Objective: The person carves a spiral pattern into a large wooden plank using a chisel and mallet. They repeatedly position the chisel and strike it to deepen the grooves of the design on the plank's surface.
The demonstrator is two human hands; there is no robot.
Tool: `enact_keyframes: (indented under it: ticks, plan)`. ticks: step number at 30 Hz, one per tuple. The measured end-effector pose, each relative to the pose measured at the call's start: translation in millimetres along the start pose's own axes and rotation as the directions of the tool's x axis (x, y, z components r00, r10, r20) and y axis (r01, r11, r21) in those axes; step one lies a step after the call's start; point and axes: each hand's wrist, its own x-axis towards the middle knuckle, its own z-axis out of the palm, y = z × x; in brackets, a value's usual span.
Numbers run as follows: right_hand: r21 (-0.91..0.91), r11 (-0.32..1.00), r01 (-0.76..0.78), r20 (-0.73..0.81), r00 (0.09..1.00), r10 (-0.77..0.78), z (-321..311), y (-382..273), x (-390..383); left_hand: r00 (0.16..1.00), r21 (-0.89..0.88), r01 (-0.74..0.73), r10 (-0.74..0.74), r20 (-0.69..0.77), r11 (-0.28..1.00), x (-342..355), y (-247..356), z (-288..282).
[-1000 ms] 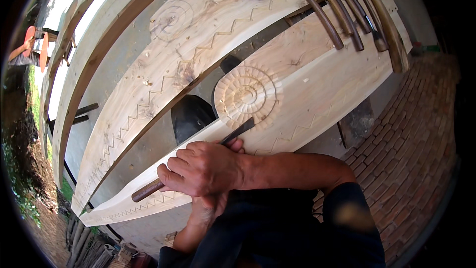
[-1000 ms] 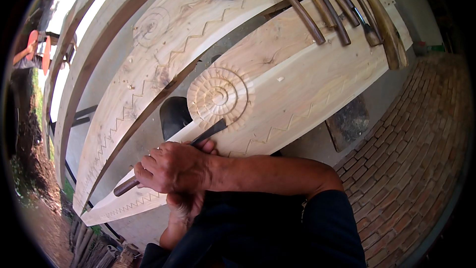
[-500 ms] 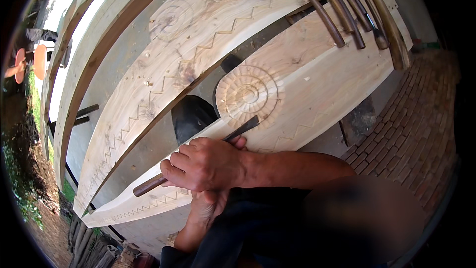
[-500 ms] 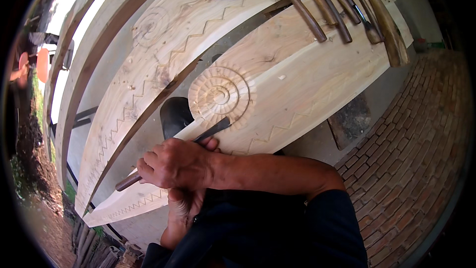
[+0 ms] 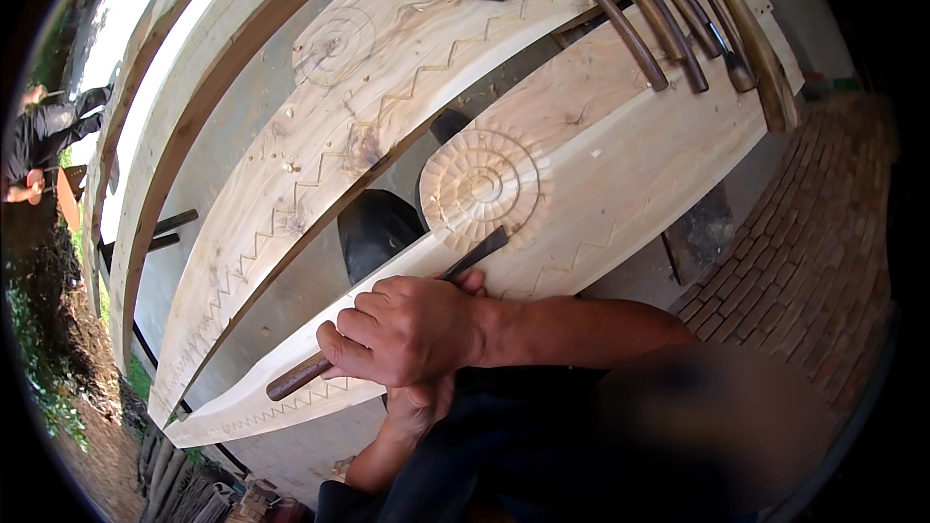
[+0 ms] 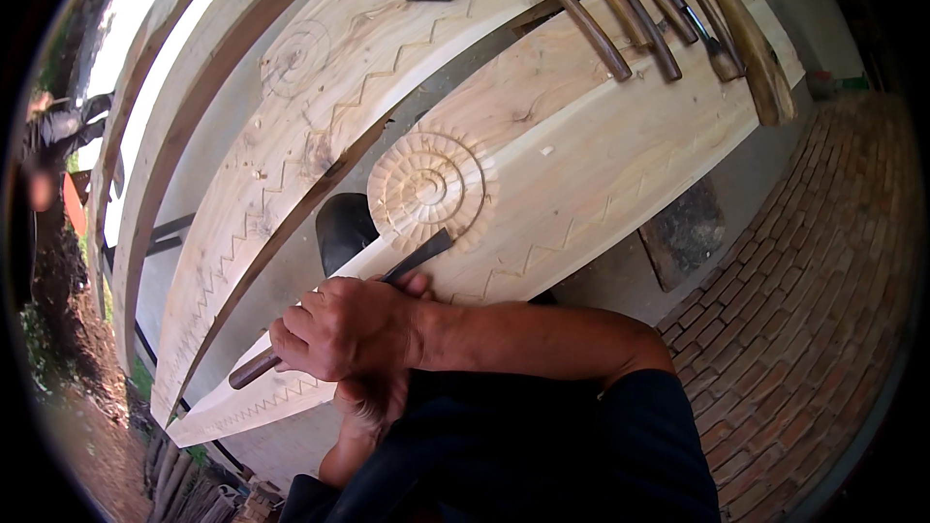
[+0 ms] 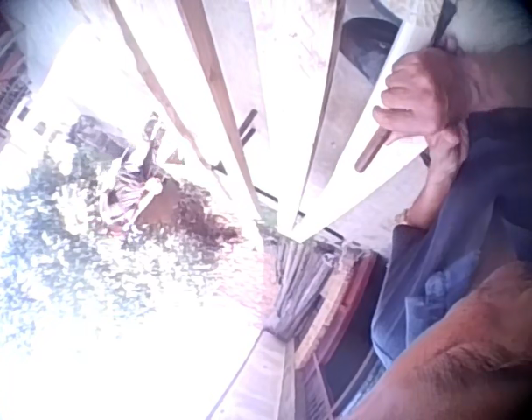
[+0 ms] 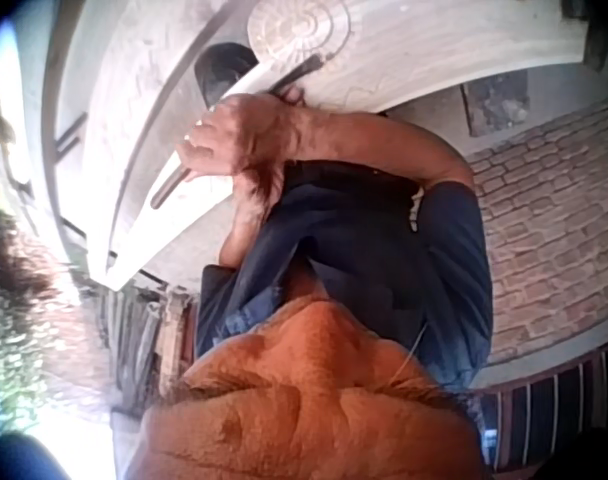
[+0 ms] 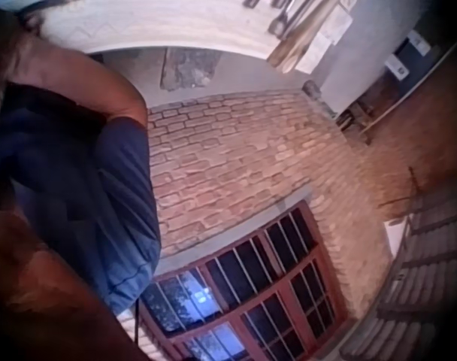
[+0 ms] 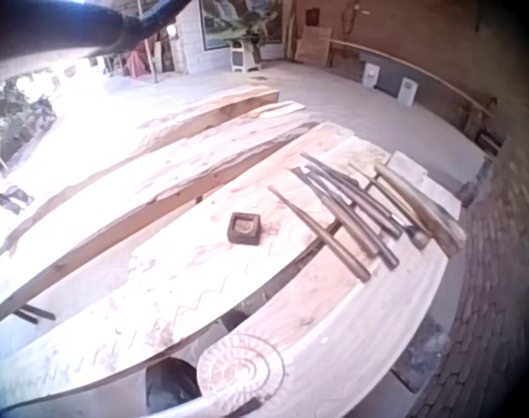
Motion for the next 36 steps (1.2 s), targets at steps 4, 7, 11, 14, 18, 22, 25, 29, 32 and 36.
enact_keyframes:
  ticks: [4, 7, 11, 14, 18, 22, 25, 29, 32, 36]
  plan:
    - [0.011, 1.000, 0.003, 0.011, 1.000, -0.003, -1.5, 1.1, -1.3, 0.999, 0.067, -0.047, 0.047, 0.000, 0.997, 8.5, -2.3, 11.6]
    - [0.014, 1.000, 0.014, 0.026, 1.000, -0.014, -6.8, 1.5, 0.3, 1.000, 0.082, -0.017, 0.016, 0.023, 0.997, 11.9, 5.8, 14.1]
    - [0.029, 1.000, -0.010, 0.027, 1.000, 0.009, -4.7, 4.1, -1.3, 0.999, 0.075, 0.037, -0.039, 0.031, 0.996, 12.1, 7.6, 11.4]
    - [0.020, 1.000, -0.013, 0.026, 1.000, 0.012, -4.6, 3.9, -0.6, 0.999, 0.078, 0.030, -0.033, 0.041, 0.997, 13.6, 6.3, 5.4]
    - [0.011, 1.000, -0.018, 0.028, 0.999, 0.017, -5.4, 4.4, 0.7, 0.996, 0.155, 0.006, -0.019, 0.085, 0.988, 15.8, 9.8, 5.8]
    - [0.000, 1.000, -0.002, 0.016, 1.000, 0.002, -1.8, 5.0, -1.6, 0.998, 0.154, 0.046, -0.050, 0.023, 0.987, 13.8, 12.1, 9.5]
    - [-0.018, 0.999, 0.032, 0.011, 0.999, -0.031, -5.2, 1.8, -1.9, 0.999, 0.244, 0.034, -0.038, 0.015, 0.969, 3.8, 5.5, -3.0]
    - [-0.021, 0.999, 0.041, -0.023, 0.999, -0.041, -6.5, 0.9, -1.3, 0.998, 0.321, 0.063, -0.066, -0.002, 0.945, -5.5, -3.7, -25.5]
    - [-0.007, 1.000, 0.012, -0.042, 0.999, -0.012, -6.2, 2.8, -3.7, 0.997, 0.333, 0.079, -0.082, -0.006, 0.940, -7.3, -5.0, -30.7]
    - [0.021, 1.000, 0.012, -0.050, 0.999, -0.011, -8.9, 3.5, -3.1, 0.997, 0.197, 0.016, -0.030, 0.069, 0.980, 10.7, 6.4, 6.9]
